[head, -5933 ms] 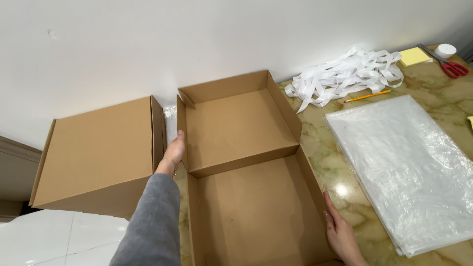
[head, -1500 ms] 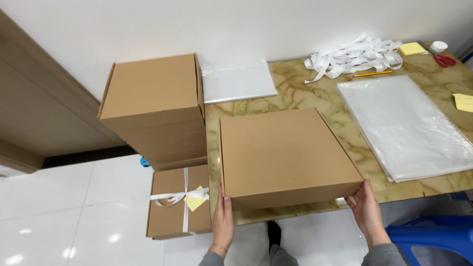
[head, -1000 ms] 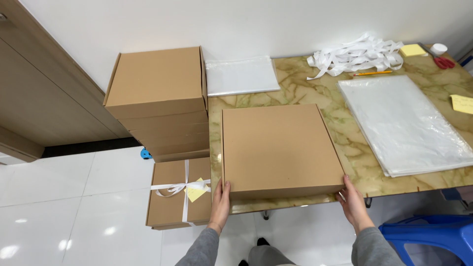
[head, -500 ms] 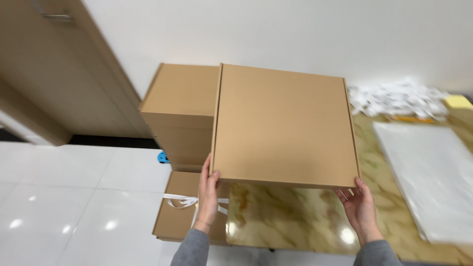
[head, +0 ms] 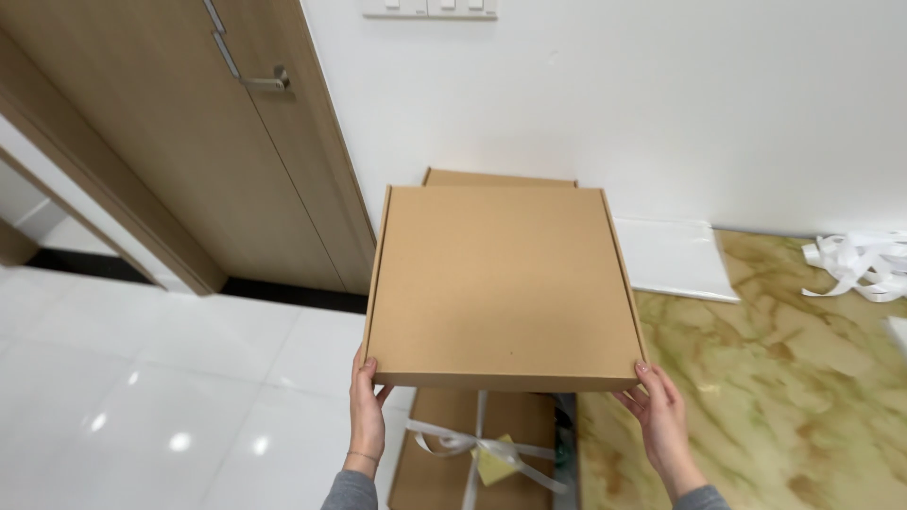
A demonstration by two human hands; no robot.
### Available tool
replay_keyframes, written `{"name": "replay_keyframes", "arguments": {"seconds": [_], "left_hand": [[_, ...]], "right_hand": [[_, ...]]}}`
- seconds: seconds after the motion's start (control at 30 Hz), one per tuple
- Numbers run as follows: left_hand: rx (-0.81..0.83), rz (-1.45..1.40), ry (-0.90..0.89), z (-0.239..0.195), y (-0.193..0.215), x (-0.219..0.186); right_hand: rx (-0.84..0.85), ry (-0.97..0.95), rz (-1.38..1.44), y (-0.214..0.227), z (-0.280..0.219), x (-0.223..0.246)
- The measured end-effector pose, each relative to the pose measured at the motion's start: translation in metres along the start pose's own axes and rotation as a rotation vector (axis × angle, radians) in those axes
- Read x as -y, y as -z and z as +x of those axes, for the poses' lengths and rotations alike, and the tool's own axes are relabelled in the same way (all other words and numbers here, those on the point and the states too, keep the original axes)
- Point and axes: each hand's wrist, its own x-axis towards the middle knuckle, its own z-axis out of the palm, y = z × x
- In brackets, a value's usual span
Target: The person assembles a cardboard box on a marble countertop, then ties a white ribbon around it to form a bow. They also handle a yellow sticky note and a bubble wrap sheet during the process.
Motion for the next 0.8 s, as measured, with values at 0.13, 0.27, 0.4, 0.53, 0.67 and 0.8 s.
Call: {"name": "replay_keyframes", "arguments": {"seconds": [0.13, 0.27, 0.4, 0.53, 0.67, 0.8], "left_hand": [[0.060, 0.068, 0.052, 0.052, 0.010, -0.020], [0.125, 0.176, 0.096, 0.099, 0.000, -0.027], [0.229, 0.288, 0.038, 0.133, -0.020, -0.034], [0.408, 0.316, -0.053, 0.147, -0.046, -0.059], [0.433, 0.463, -0.044, 0.177, -0.070, -0.067], [0.449, 0.568, -0.060, 0.210, -0.084, -0.058]], "right_hand": [[-0.091, -0.007, -0.043, -0.048, -0.001, -0.008], [-0.176, 0.007, -0.185, -0.077, 0.027, -0.009], [-0.251, 0.046, -0.447, -0.098, 0.063, -0.005], [-0.276, 0.081, -0.560, -0.109, 0.092, 0.003], [-0.216, 0.101, -0.686, -0.104, 0.132, 0.002], [-0.186, 0.076, -0.748, -0.120, 0.147, 0.010]]}}
